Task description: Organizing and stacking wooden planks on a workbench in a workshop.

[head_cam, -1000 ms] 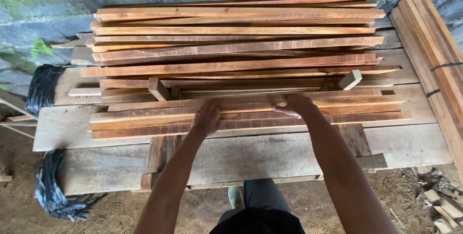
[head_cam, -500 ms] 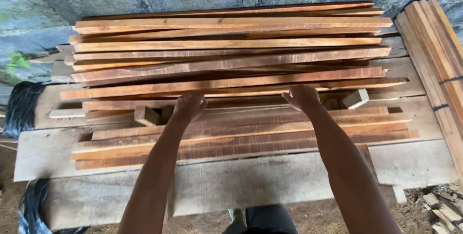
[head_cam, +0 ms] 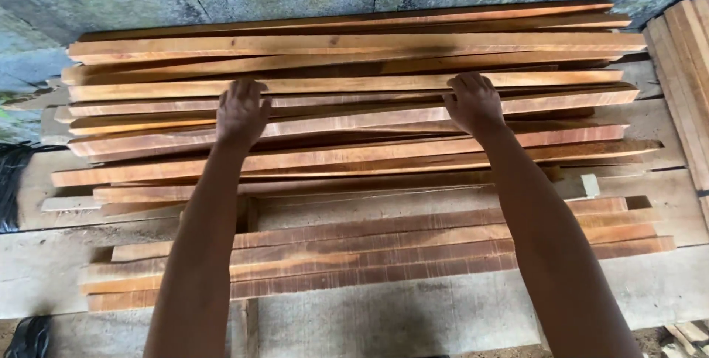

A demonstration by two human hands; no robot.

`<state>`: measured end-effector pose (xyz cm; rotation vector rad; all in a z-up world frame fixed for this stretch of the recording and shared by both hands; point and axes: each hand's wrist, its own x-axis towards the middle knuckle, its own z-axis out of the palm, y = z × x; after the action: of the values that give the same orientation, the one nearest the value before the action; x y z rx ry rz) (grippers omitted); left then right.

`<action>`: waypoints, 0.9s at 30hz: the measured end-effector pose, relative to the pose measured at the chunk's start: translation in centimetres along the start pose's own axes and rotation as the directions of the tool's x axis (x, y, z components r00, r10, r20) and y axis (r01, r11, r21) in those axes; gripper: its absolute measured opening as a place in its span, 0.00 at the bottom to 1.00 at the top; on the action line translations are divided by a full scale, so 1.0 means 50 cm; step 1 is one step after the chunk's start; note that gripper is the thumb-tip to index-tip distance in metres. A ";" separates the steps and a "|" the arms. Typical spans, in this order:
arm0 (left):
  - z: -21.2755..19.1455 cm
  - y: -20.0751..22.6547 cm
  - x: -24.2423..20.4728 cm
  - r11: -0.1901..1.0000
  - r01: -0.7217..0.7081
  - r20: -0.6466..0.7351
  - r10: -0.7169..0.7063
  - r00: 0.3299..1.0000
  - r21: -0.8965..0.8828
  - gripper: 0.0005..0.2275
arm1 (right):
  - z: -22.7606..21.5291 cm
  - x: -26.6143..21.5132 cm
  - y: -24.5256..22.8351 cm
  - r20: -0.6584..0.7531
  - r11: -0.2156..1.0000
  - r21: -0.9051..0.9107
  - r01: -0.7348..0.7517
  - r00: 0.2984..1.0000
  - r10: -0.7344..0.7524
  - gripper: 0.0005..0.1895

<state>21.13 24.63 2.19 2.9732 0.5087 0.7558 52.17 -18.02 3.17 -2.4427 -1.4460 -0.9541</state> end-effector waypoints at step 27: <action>0.076 -0.019 0.028 0.781 -0.315 -0.096 0.429 0.898 0.539 0.15 | 0.066 0.013 0.039 0.142 0.929 -0.203 0.308 0.948 -0.284 0.09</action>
<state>23.77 26.15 -0.64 3.5785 0.1178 1.1460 55.46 -17.16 1.33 -2.5102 -1.8841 -1.1087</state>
